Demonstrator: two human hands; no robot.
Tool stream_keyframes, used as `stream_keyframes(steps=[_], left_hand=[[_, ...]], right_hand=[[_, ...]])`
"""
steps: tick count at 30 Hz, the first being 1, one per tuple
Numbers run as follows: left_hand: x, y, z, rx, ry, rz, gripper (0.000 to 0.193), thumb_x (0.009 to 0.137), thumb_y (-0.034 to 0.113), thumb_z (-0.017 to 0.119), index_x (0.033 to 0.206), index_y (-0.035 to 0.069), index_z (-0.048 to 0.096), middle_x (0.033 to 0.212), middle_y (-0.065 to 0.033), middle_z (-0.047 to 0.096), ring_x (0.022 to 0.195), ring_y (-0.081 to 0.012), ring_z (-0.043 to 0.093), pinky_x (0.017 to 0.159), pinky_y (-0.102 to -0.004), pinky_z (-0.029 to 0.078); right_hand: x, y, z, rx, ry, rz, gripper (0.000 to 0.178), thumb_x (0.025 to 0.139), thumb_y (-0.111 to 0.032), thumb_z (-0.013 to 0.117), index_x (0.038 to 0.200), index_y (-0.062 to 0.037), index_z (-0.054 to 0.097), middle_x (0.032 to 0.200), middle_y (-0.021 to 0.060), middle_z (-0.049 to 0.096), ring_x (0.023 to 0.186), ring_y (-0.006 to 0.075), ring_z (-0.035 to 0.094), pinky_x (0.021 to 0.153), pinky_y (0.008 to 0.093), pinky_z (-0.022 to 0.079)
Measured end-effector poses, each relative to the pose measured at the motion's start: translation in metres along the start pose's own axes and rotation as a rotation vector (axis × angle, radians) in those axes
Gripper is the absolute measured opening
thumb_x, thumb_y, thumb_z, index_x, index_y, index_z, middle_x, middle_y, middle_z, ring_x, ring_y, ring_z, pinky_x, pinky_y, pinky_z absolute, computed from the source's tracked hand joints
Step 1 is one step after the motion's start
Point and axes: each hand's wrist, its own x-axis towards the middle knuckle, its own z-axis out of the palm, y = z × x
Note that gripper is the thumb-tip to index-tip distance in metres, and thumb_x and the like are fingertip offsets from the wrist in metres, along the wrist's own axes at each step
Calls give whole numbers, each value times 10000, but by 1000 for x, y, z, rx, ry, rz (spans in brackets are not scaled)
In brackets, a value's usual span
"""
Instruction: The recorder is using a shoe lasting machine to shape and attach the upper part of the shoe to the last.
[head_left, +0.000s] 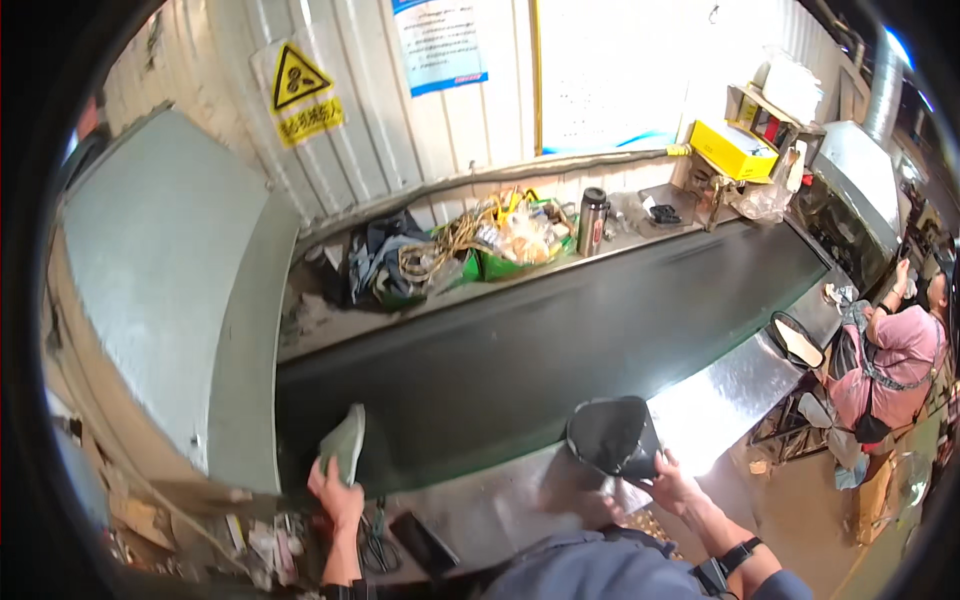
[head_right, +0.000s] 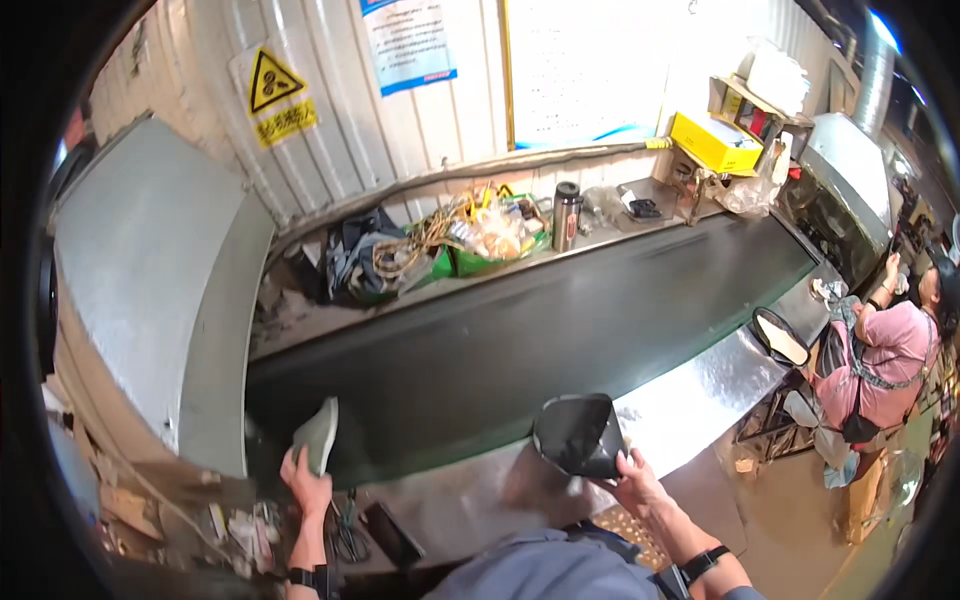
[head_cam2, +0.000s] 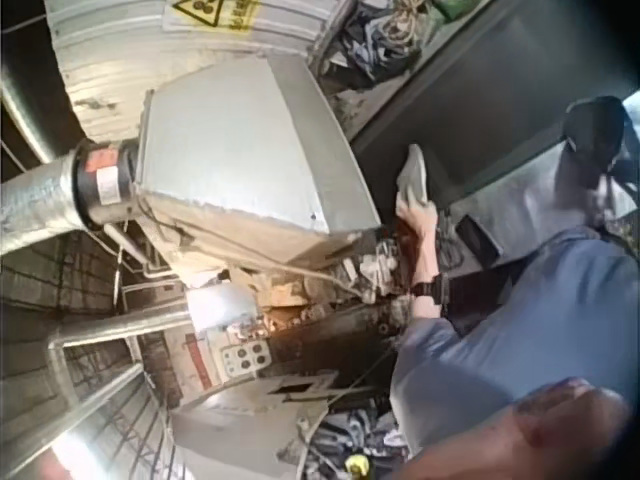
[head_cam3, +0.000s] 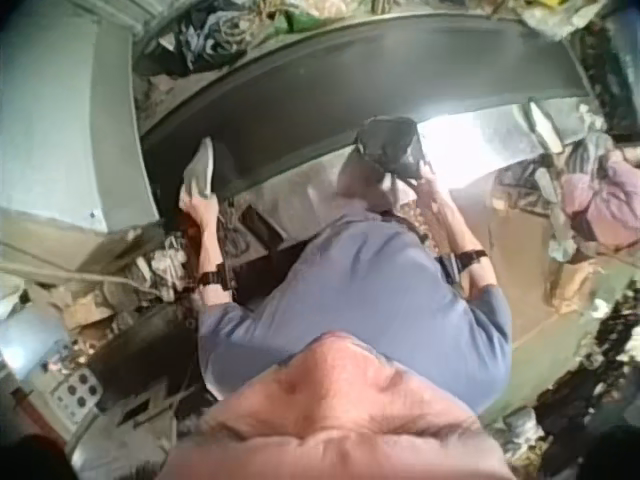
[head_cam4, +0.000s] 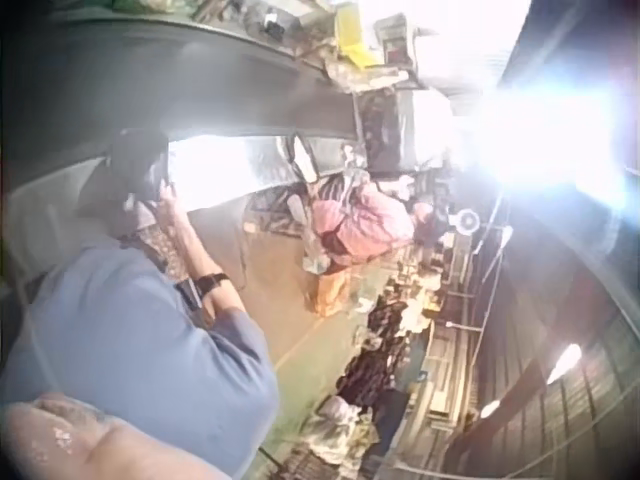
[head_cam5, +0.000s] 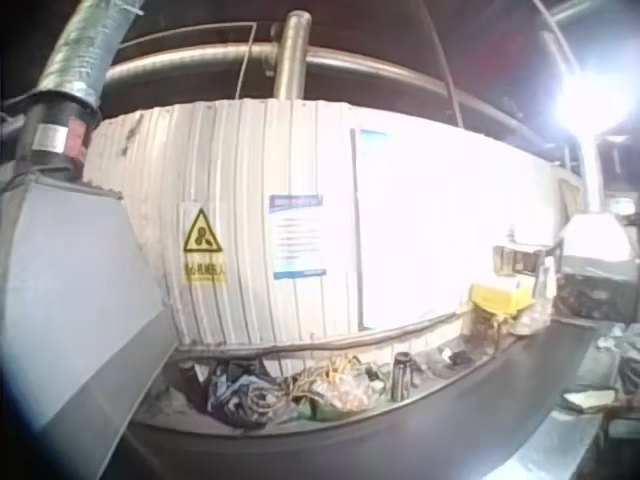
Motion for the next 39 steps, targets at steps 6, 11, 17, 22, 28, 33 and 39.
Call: stream_keyframes(steps=[6,11,17,22,28,33,39], left_hand=[[-62,177,-33,-211,-152,553,436,591,59,709,1023,101,748,1335,-164,527,1241,-400,486,1059,-483,442],[-159,246,-4,-325,-222,901,447,648,114,697,1087,196,719,1270,-111,536,1189,-324,486,1022,-523,408],[-217,312,32,-525,-361,1009,388,759,144,736,1141,213,721,1233,-98,591,1150,-270,542,1039,-449,421],[-192,293,41,-1586,-818,-546,325,997,301,654,1178,34,693,1145,-84,709,1096,-198,642,998,-363,502],[-122,264,30,-1649,-1058,-1174,401,946,359,693,1187,39,666,1106,-97,708,1006,-234,673,916,-394,532],[-117,240,82,-1144,-659,-822,276,901,251,762,1032,8,753,1040,-81,727,864,-139,660,806,-322,515],[-111,236,124,-515,-240,-583,350,876,347,753,990,15,760,880,-124,745,853,-287,693,798,-406,521]], right_hand=[[21,-12,-39,-252,-58,72,543,1024,-480,506,1455,-159,432,1434,115,519,1362,286,469,1135,564,385],[-6,-12,12,-209,132,126,530,1056,-467,433,1465,-129,441,1427,112,526,1332,269,485,1115,510,408],[-6,-24,-31,-277,61,66,508,1058,-434,454,1445,-106,481,1395,106,555,1311,265,511,1079,458,430],[-55,-29,41,-849,-150,-196,507,997,-130,576,1470,15,464,1228,126,638,1179,173,566,955,290,458],[-76,20,5,-1766,-799,-823,370,779,-94,801,1132,-51,699,677,40,547,647,227,601,1082,498,488],[-63,66,-4,-1876,-792,-924,431,765,-41,772,1187,-52,685,867,69,586,836,263,616,1078,494,483],[-21,96,-6,-1491,-526,-784,1048,696,-195,944,1528,-11,335,1422,255,451,1301,413,485,1075,447,431]])
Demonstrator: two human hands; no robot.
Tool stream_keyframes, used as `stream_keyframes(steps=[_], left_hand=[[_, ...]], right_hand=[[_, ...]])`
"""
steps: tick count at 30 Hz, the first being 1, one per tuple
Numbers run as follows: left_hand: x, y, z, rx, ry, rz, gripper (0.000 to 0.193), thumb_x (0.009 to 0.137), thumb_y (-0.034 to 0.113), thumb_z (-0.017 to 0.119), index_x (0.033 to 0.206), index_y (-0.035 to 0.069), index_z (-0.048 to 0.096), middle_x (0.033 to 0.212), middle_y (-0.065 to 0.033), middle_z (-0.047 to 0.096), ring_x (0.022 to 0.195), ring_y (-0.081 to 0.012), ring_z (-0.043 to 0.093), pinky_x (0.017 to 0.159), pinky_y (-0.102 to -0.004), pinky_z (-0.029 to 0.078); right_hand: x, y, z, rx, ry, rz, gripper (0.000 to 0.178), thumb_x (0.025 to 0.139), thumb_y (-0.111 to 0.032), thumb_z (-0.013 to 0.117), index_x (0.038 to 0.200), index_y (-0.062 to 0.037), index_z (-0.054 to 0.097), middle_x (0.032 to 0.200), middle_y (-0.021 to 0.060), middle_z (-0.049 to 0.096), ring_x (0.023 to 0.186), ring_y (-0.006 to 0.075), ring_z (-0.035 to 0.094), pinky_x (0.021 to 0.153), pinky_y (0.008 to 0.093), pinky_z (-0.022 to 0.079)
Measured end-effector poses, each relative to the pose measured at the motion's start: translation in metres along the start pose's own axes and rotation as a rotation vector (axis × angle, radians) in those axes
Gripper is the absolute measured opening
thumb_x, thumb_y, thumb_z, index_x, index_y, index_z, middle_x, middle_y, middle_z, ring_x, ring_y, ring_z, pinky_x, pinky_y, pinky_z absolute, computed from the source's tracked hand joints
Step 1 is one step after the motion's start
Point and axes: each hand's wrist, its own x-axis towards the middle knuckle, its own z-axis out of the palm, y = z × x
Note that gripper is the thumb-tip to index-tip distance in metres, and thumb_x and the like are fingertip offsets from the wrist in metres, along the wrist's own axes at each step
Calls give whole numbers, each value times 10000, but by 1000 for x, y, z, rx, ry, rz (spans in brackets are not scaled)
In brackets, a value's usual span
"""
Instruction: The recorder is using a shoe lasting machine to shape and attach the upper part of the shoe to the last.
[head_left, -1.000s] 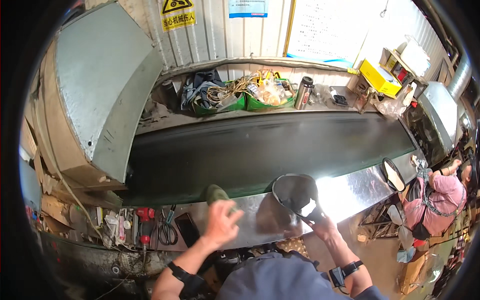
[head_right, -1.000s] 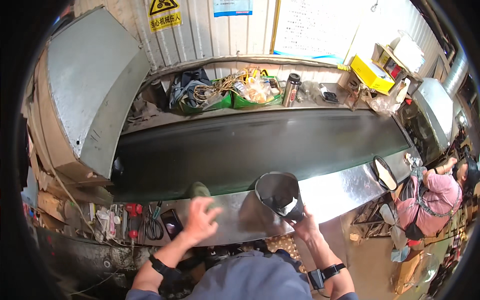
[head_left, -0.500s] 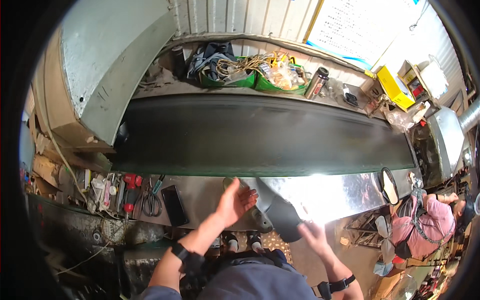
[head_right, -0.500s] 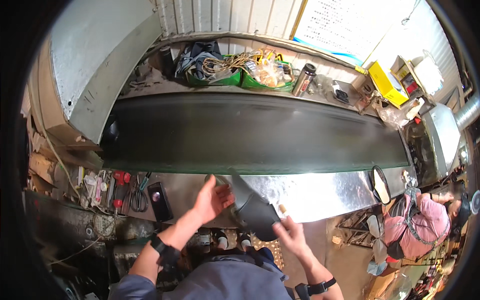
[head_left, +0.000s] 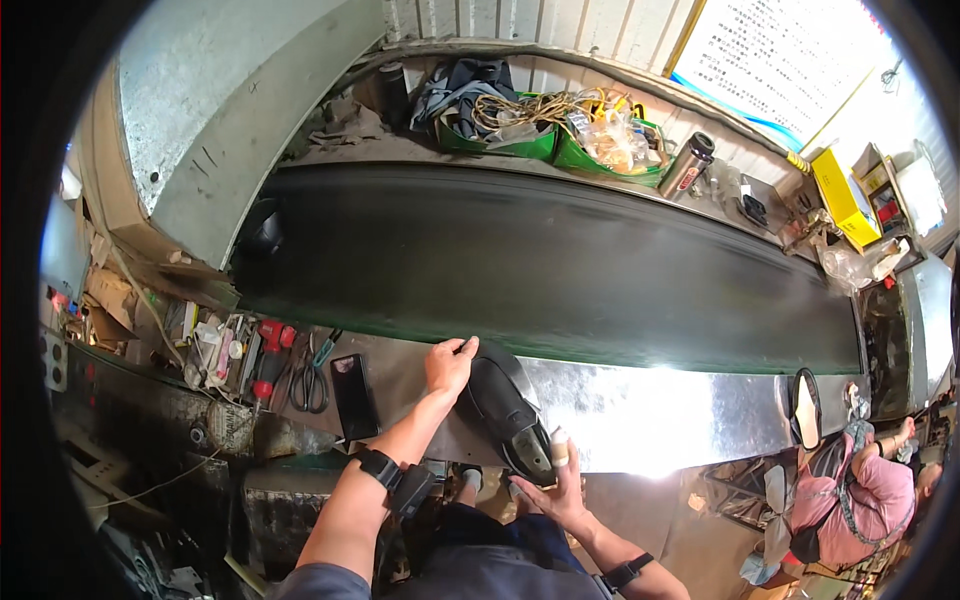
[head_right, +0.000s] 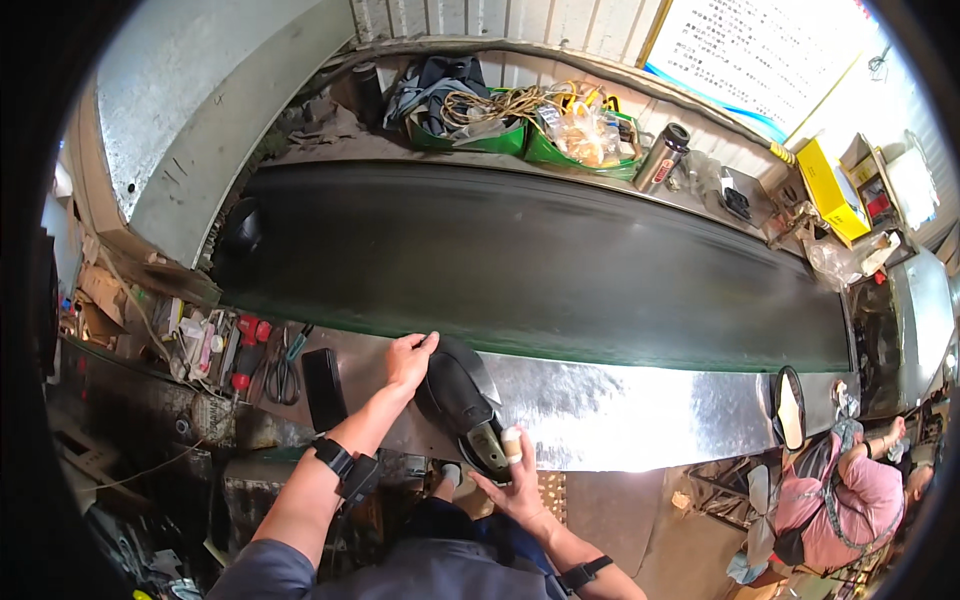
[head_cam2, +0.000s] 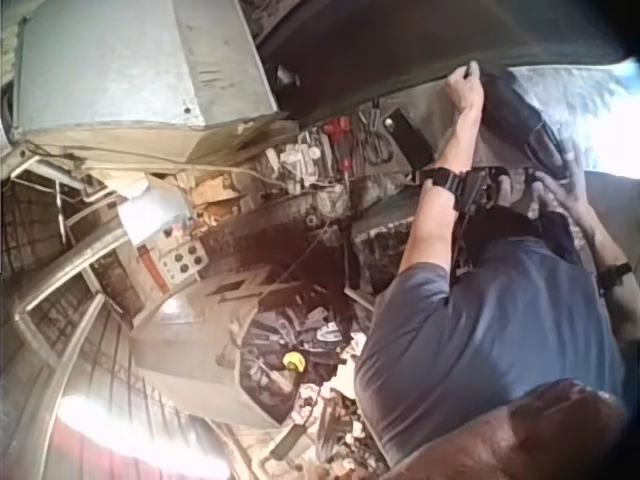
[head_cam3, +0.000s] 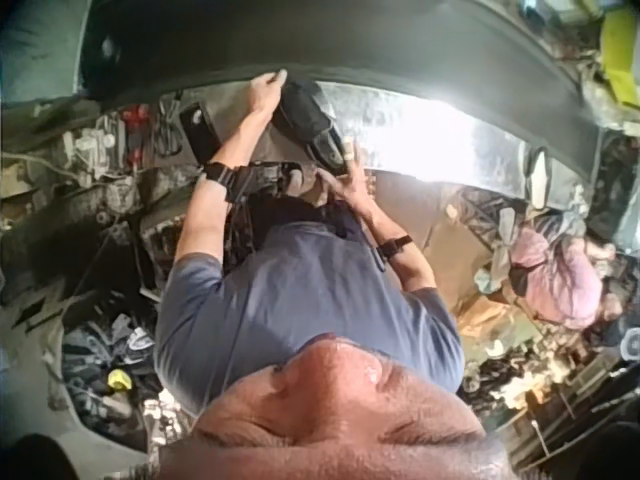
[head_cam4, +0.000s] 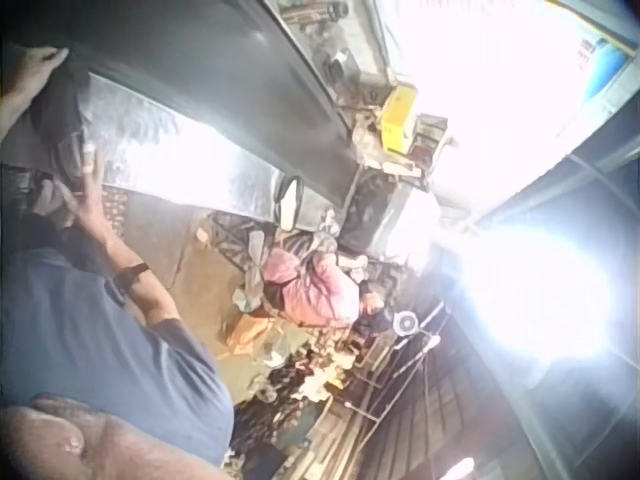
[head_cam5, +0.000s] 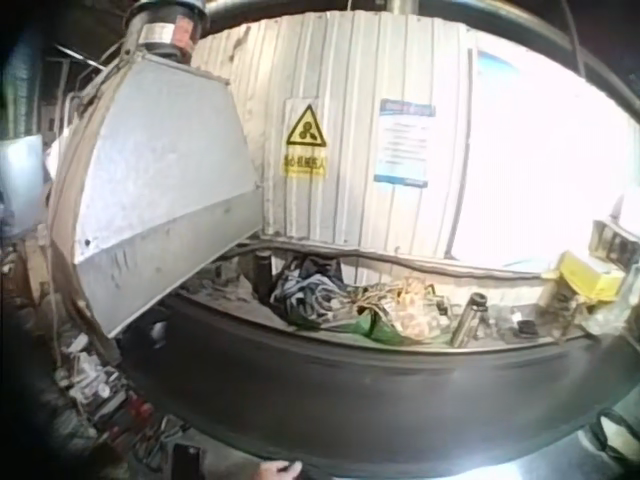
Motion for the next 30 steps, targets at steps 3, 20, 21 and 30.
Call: stream_keyframes(steps=[3,20,21,30], left_hand=[[-13,9,4,50,-26,-69,378,875,380,737,987,20,761,886,-152,745,874,-329,699,817,-434,522],[-79,17,6,213,-59,-203,422,791,369,712,1046,38,652,1018,-232,717,1011,-431,673,904,-504,525],[-81,16,-5,140,-96,-238,415,786,366,713,1050,51,657,1008,-231,718,1005,-430,675,898,-496,525],[-174,1,-174,-113,229,-116,334,802,355,744,971,85,643,824,-195,689,847,-371,690,766,-444,519]], right_hand=[[0,8,3,132,-10,150,1112,696,-196,945,1559,-12,269,1435,255,455,1325,375,488,1078,434,425],[-52,43,-30,198,-348,80,971,812,-192,837,1549,41,250,1503,227,413,1401,343,422,1167,412,322],[-53,44,-31,203,-370,56,971,812,-192,837,1549,41,250,1503,227,413,1401,343,422,1167,412,322],[14,-40,26,957,-809,1004,826,1005,-287,624,1623,-113,105,1548,168,401,1366,292,456,1116,419,404]])
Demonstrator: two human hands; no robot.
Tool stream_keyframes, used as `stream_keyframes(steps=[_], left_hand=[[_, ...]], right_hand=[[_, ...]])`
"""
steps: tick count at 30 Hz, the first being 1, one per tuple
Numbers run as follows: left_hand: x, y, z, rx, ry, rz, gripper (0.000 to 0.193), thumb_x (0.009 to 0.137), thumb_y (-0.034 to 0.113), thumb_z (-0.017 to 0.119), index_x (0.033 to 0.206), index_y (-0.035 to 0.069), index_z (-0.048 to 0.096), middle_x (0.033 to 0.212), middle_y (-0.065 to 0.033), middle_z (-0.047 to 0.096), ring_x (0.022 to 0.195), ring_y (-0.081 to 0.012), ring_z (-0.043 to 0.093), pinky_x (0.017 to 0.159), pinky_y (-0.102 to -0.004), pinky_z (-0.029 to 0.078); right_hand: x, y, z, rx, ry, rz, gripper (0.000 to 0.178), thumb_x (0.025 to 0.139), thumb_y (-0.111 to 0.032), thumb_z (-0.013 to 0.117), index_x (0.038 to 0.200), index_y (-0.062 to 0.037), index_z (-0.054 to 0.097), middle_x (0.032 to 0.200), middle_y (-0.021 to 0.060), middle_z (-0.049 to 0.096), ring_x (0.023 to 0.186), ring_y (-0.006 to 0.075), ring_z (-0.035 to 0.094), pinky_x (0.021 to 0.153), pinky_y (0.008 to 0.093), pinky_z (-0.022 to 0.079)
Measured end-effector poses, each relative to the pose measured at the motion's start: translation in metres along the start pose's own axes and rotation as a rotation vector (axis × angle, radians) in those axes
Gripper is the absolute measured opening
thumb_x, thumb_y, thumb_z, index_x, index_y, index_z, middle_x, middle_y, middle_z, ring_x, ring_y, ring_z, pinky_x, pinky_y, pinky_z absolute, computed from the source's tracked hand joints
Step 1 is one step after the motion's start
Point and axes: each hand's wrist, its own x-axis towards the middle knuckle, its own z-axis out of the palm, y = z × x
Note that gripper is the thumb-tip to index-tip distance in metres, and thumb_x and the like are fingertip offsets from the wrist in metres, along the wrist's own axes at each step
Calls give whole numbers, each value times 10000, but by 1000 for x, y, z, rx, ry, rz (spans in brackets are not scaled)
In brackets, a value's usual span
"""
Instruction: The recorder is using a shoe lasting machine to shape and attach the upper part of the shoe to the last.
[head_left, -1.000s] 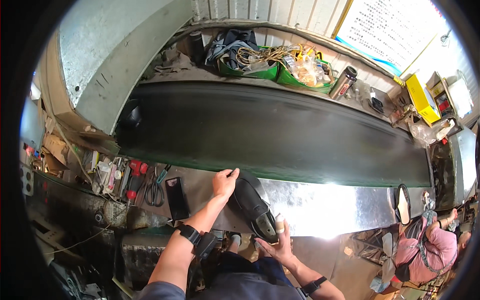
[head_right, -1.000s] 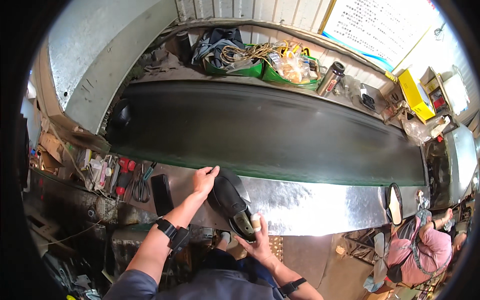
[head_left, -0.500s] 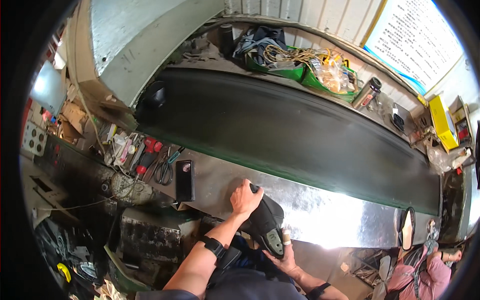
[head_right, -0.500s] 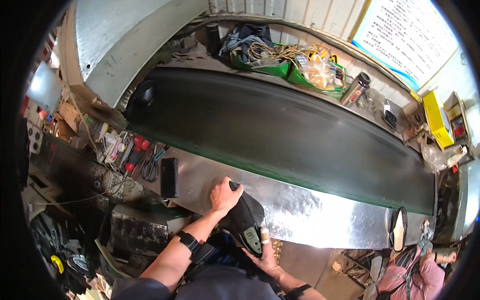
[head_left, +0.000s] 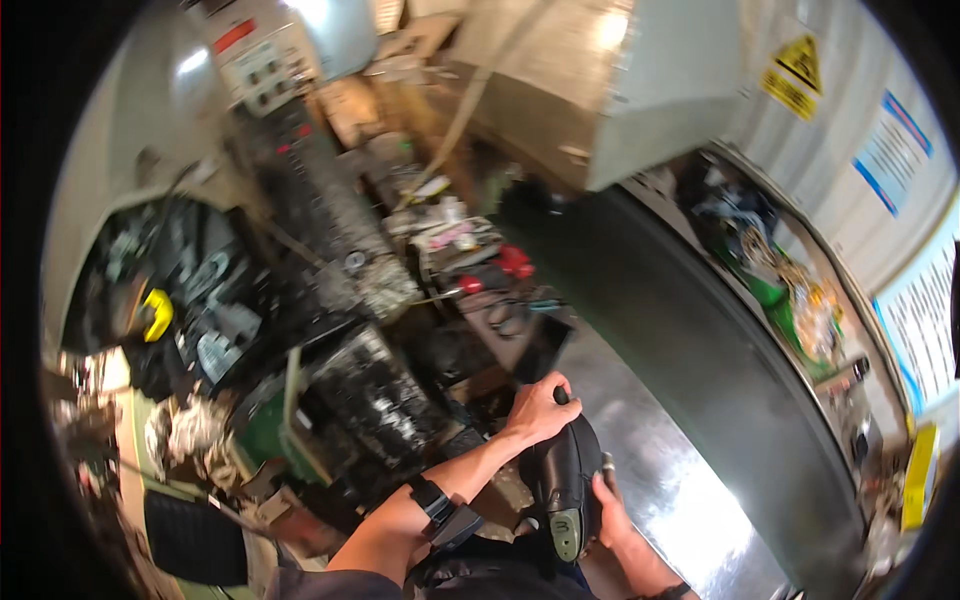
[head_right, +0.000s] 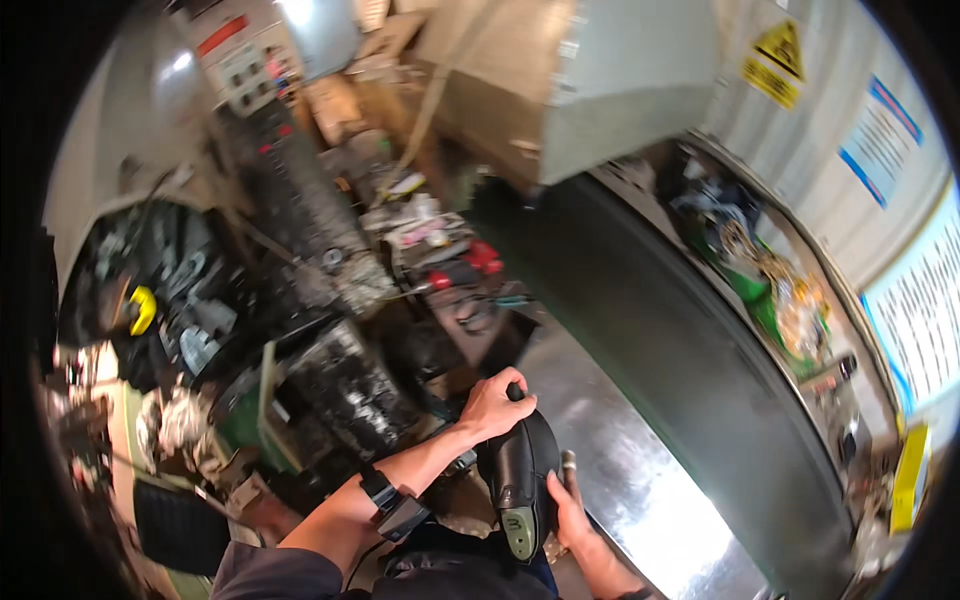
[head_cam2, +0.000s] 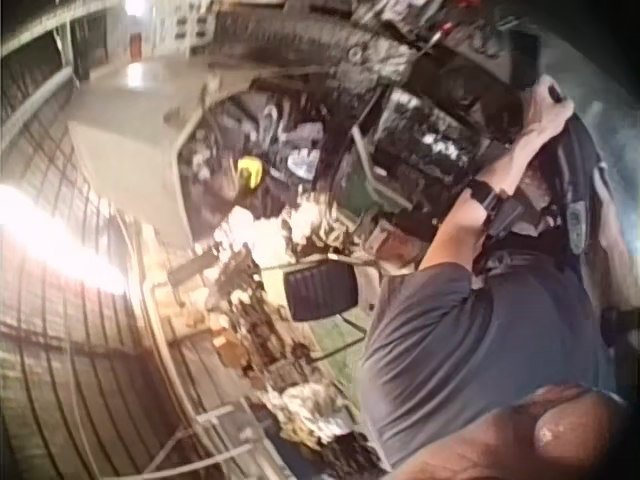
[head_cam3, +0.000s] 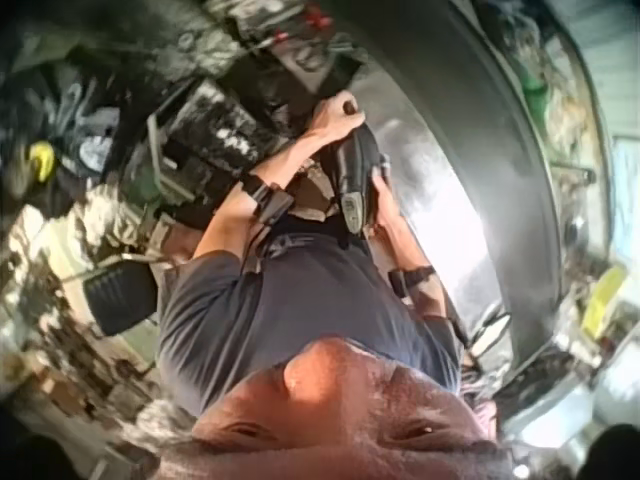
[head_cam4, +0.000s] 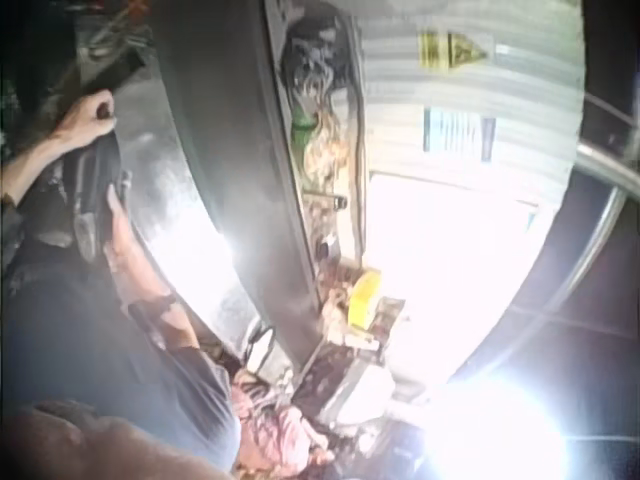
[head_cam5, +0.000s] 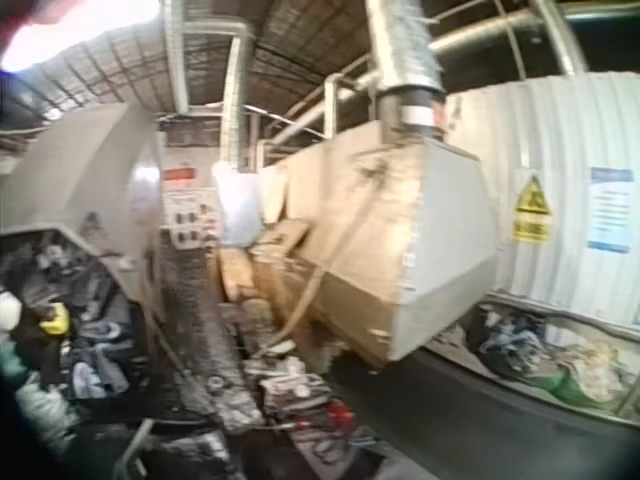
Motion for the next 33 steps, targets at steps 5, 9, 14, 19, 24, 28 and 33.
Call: stream_keyframes(steps=[5,9,14,19,24,28,33], left_hand=[[-73,-33,-163,-47,349,-80,335,819,349,752,970,72,640,760,-139,683,741,-279,690,701,-408,518],[-133,-65,-278,-29,633,-111,351,849,375,748,988,60,679,894,-188,717,794,-300,704,744,-385,522],[-222,-113,-425,-378,873,-212,552,968,497,620,1138,-24,686,1010,-142,731,964,-179,657,865,-320,485],[-291,-169,-450,-724,1146,28,367,992,259,666,1181,-56,682,1072,-94,731,998,-129,644,911,-278,488],[-320,-195,-429,-1251,978,-236,254,954,312,692,1040,73,675,888,-21,694,743,-157,656,643,-302,519],[-306,-203,-444,-1307,914,-197,194,966,275,696,1016,87,705,888,-9,711,690,-121,612,619,-267,472],[-289,-225,-458,-1302,916,-296,211,971,267,695,1016,62,717,910,-6,721,753,-130,643,680,-275,493]], right_hand=[[-17,3,173,-351,-247,-173,635,1005,-145,621,1552,0,331,1405,113,561,1259,186,543,1077,334,433],[-20,61,281,-407,-363,-305,418,1009,-51,594,1409,34,510,1246,81,653,1102,135,609,979,282,477],[-35,132,413,-389,-564,-119,227,997,-107,650,1199,-5,642,994,30,709,851,89,638,758,259,523],[-24,169,491,-311,-618,-3,306,993,-156,665,1257,-8,619,1021,60,710,849,117,657,758,281,539],[-3,192,538,-295,-583,-12,361,1002,-161,645,1316,1,570,1023,79,706,829,144,669,733,309,558],[15,203,558,-301,-587,2,388,1010,-152,631,1354,2,538,1053,87,700,839,154,672,739,318,566],[34,211,578,-258,-603,-47,372,1019,-118,609,1364,-9,520,1095,101,689,871,168,674,739,331,571]])
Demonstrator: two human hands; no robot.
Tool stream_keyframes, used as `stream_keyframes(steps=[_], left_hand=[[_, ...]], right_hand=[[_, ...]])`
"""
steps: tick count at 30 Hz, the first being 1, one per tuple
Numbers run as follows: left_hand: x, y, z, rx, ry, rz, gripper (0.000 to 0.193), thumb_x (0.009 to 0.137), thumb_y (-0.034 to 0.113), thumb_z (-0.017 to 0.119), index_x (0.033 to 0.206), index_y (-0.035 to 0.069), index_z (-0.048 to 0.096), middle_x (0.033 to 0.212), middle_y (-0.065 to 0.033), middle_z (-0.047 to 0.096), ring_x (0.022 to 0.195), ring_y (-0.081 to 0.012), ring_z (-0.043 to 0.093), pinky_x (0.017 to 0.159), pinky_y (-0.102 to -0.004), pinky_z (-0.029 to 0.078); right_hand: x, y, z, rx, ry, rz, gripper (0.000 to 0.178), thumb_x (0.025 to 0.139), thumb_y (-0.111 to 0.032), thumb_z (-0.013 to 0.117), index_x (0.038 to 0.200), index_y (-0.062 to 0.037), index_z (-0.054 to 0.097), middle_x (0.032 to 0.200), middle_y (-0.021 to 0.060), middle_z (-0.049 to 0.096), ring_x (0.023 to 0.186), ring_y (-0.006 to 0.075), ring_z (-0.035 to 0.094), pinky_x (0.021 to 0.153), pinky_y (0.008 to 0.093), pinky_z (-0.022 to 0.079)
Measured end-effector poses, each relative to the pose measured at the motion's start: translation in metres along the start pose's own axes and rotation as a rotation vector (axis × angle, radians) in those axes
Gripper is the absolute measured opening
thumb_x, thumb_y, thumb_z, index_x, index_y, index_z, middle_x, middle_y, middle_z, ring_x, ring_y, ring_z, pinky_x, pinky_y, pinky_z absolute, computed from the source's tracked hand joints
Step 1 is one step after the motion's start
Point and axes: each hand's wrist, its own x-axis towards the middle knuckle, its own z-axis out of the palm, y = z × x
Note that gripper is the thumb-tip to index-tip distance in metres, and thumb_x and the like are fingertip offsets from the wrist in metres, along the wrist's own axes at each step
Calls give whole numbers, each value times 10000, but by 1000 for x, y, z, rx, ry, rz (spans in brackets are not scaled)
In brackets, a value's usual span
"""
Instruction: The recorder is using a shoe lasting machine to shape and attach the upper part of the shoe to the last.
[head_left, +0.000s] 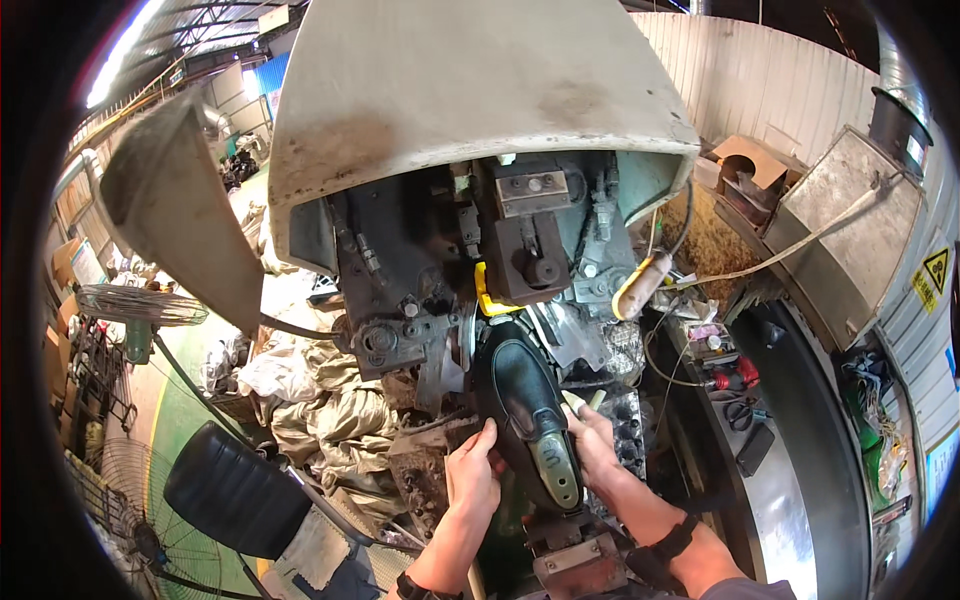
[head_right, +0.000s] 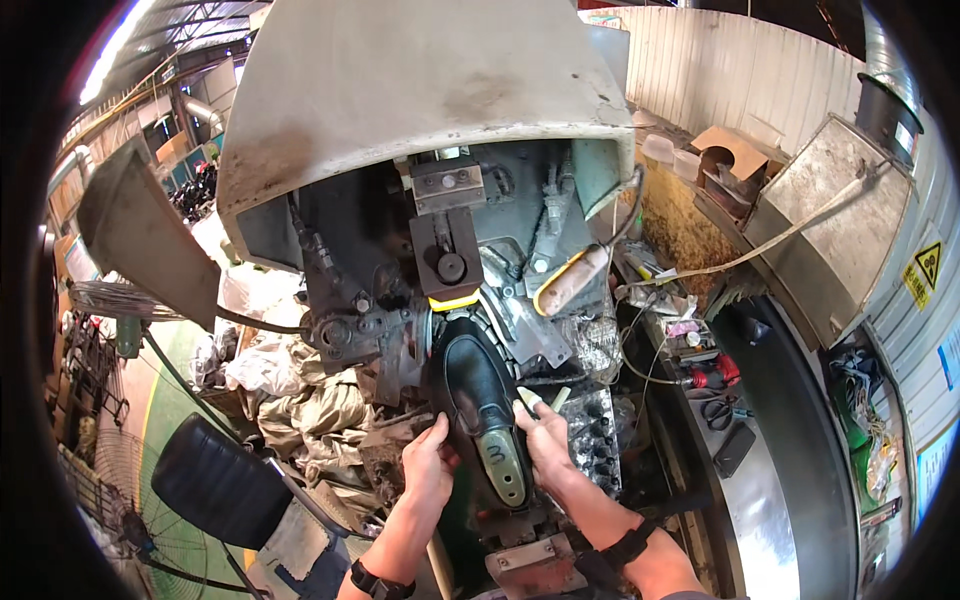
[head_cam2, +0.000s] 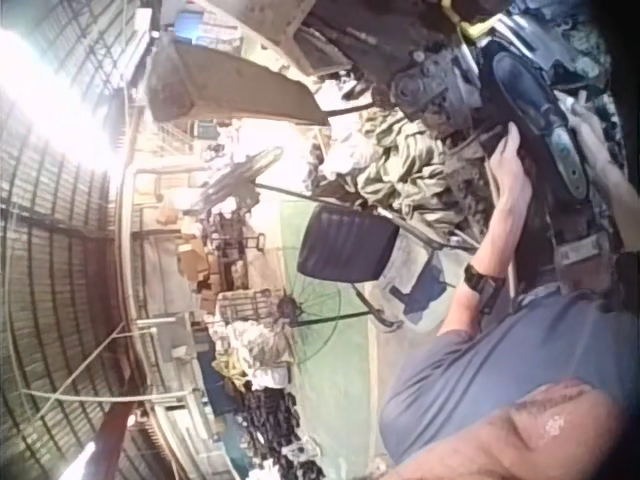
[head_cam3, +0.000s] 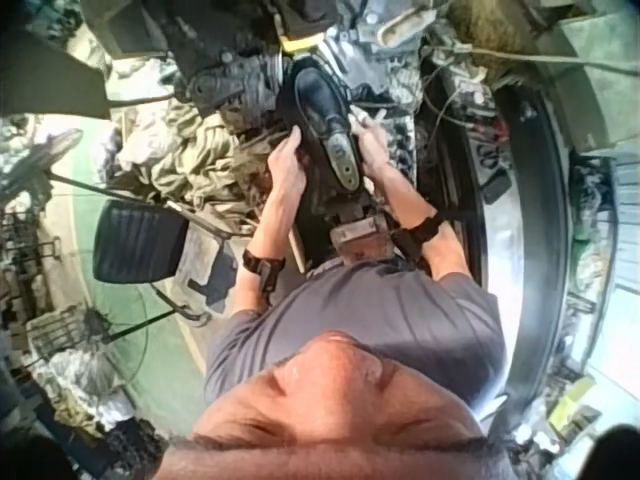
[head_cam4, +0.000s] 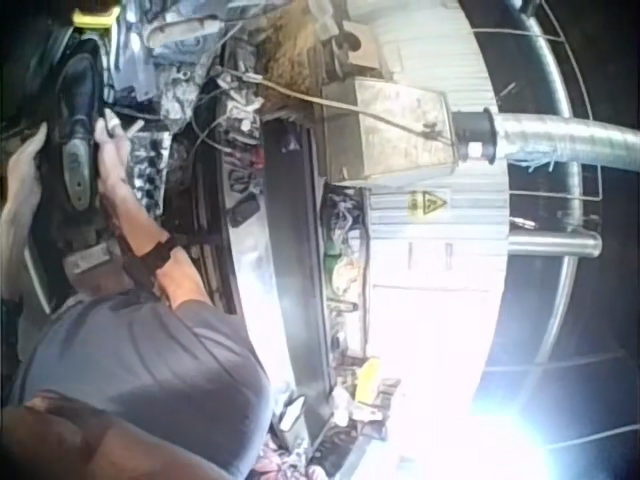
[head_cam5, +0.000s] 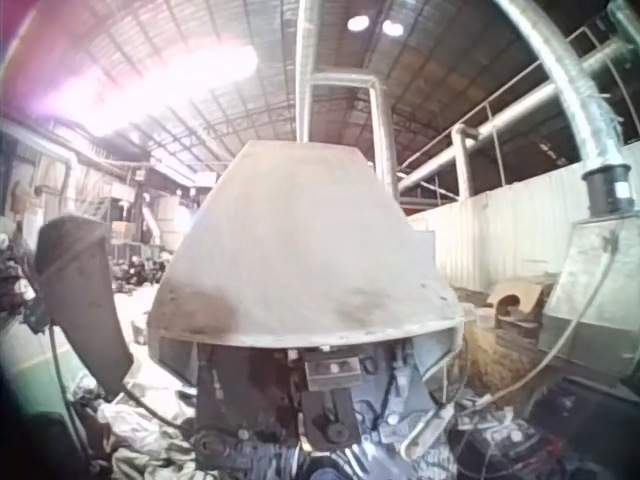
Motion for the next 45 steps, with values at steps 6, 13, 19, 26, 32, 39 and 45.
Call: stream_keyframes(steps=[6,13,19,26,32,39,45], left_hand=[[7,4,14,-87,-36,14,187,960,255,715,978,69,717,881,0,706,723,-116,615,667,-273,479],[-48,-7,17,230,42,438,201,901,97,781,1023,-24,677,897,-11,682,797,-70,614,731,-232,505],[-75,-3,35,57,-164,582,397,920,-10,720,1291,-33,580,1242,-93,603,1087,-143,602,959,-301,500],[-86,1,69,484,-7,1006,353,897,3,714,1246,-24,660,1319,-178,515,1126,-279,583,979,-353,483],[-94,36,81,1075,-101,1339,423,792,-43,707,1207,38,717,1238,-213,564,1101,-374,556,946,-427,472],[-81,28,77,979,-86,1220,492,837,22,706,1324,20,631,1289,-212,536,1131,-373,556,983,-420,473],[-31,3,28,104,-85,328,373,973,188,693,1265,-35,623,1171,-107,670,1011,-162,645,907,-309,516]], right_hand=[[13,-3,-1,-46,42,20,388,1017,-115,613,1377,-9,512,1101,91,694,872,151,673,759,317,571],[-24,-28,-13,-49,-160,54,454,984,-61,593,1422,17,500,1200,122,686,939,157,703,813,291,582],[-37,-33,-19,-188,-214,-3,396,1000,-130,615,1366,5,546,1104,92,709,867,125,698,753,251,585],[-49,-34,-17,-27,-218,172,431,1006,-193,592,1377,20,540,1199,133,685,997,178,697,874,325,584],[-70,-30,-10,221,-236,440,418,1017,-222,568,1363,13,552,1185,131,687,1001,188,694,884,337,580],[-66,-29,3,387,-198,544,410,1030,-256,540,1346,4,565,1168,130,690,1007,199,692,896,352,577],[-29,-15,-13,-37,15,176,316,1027,-182,504,1278,-12,596,1077,124,693,943,221,695,848,364,580]])
